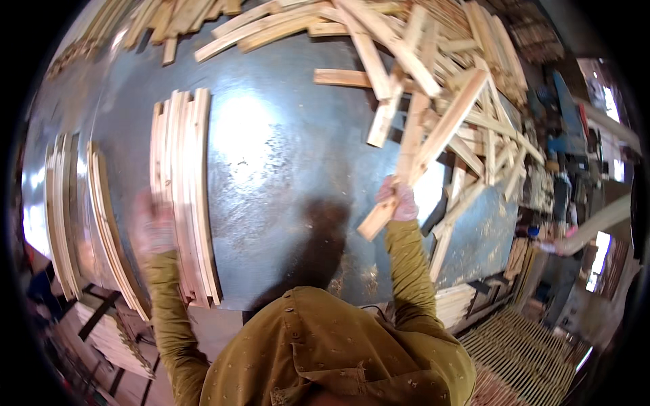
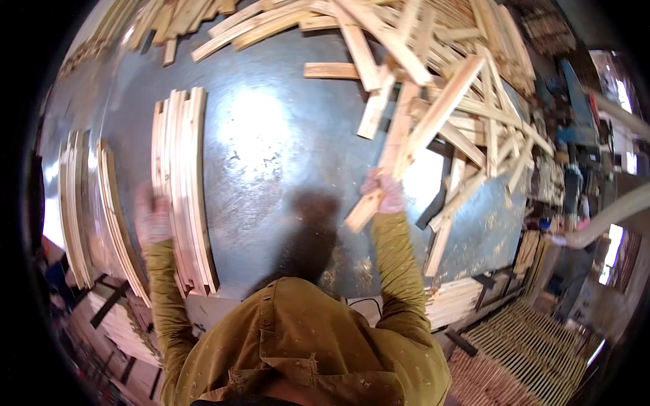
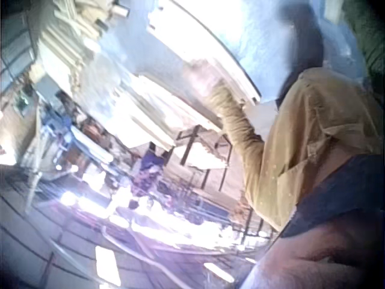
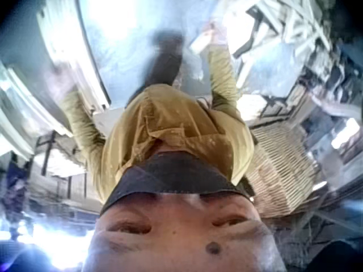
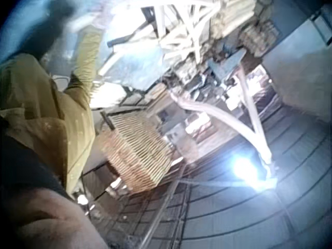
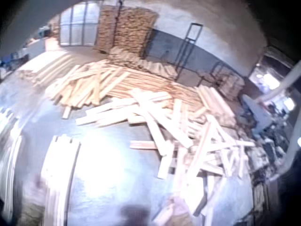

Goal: The person sorts thin wooden strips on a metal table, picking them up individually or in small groups and arranging them into neat stacks. The person repeatedly moves wood from a scattered pile to an organized stack, occasionally adjusting the alignment of the pieces.

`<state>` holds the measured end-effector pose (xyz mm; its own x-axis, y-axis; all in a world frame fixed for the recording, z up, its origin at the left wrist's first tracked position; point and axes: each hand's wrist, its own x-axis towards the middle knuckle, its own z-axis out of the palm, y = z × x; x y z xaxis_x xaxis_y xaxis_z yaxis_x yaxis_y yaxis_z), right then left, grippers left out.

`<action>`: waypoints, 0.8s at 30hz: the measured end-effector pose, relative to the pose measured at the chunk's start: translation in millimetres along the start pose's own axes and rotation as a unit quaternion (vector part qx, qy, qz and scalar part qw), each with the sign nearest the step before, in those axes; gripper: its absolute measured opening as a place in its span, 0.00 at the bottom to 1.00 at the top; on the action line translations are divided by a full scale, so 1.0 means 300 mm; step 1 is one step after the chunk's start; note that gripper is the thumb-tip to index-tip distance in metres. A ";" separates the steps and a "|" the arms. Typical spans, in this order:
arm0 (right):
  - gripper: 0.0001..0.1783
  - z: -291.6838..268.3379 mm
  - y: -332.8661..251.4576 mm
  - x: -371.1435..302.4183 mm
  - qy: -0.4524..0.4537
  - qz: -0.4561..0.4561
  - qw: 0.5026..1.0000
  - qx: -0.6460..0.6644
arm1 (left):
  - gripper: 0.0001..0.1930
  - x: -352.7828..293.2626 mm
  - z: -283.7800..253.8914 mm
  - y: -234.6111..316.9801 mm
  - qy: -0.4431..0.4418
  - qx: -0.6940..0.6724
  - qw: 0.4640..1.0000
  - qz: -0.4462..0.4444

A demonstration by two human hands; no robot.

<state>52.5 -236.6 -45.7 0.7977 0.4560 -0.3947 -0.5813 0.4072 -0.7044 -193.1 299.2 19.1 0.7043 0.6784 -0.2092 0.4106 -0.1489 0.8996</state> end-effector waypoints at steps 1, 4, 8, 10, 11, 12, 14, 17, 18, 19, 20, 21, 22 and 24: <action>0.15 0.034 0.048 -0.036 -0.073 0.021 0.995 0.061 | 0.34 -0.042 0.224 -0.136 0.006 -0.255 0.964 0.079; 0.24 0.187 0.121 -0.296 -0.039 0.002 0.999 0.009 | 0.37 -0.169 0.664 0.274 -0.326 -0.252 0.905 -0.110; 0.27 0.249 0.135 -0.506 0.070 0.073 0.994 0.049 | 0.40 -0.288 1.091 0.385 -0.545 -0.351 0.716 -0.257; 0.27 0.180 0.136 -0.542 0.119 0.016 0.986 -0.119 | 0.37 -0.362 1.223 0.346 -0.483 -0.334 0.774 -0.238; 0.26 0.211 0.058 -0.536 0.145 0.064 0.969 -0.192 | 0.35 -0.369 1.254 0.323 -0.445 -0.320 0.805 -0.227; 0.25 0.236 -0.031 -0.532 0.175 0.115 0.941 -0.264 | 0.34 -0.356 1.250 0.306 -0.433 -0.252 0.842 -0.201; 0.25 0.069 -0.109 -0.488 0.230 -0.027 0.814 -0.533 | 0.32 -0.312 1.189 0.270 -0.403 -0.107 0.897 -0.146; 0.31 -0.073 -0.319 -0.351 0.316 -0.199 0.495 -0.785 | 0.30 -0.312 0.979 0.381 -0.416 -0.122 0.889 -0.146; 0.39 -0.099 -0.394 -0.261 0.243 -0.187 0.473 -0.826 | 0.31 -0.320 0.924 0.329 -0.396 -0.107 0.904 -0.122; 0.46 -0.140 -0.468 -0.175 0.083 -0.296 0.439 -0.844 | 0.31 -0.339 0.864 0.338 -0.394 -0.108 0.906 -0.112; 0.49 -0.118 -0.461 -0.113 0.078 -0.170 0.437 -0.880 | 0.31 -0.366 0.800 0.366 -0.391 -0.108 0.909 -0.099; 0.53 -0.087 -0.455 -0.057 0.071 -0.042 0.427 -0.900 | 0.31 -0.395 0.733 0.386 -0.388 -0.107 0.912 -0.083; 0.55 -0.114 -0.433 -0.008 -0.011 0.028 0.336 -0.941 | 0.31 -0.422 0.681 0.366 -0.383 -0.097 0.915 -0.081; 0.43 -0.192 -0.384 0.040 -0.020 -0.079 0.338 -0.938 | 0.31 -0.488 0.575 0.262 -0.363 -0.079 0.925 -0.084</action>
<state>138.4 -323.6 -3.4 0.7704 0.5715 -0.2826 0.6219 -0.7712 0.1360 -164.1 64.1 54.3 0.8652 0.0131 -0.5012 0.4997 0.0601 0.8641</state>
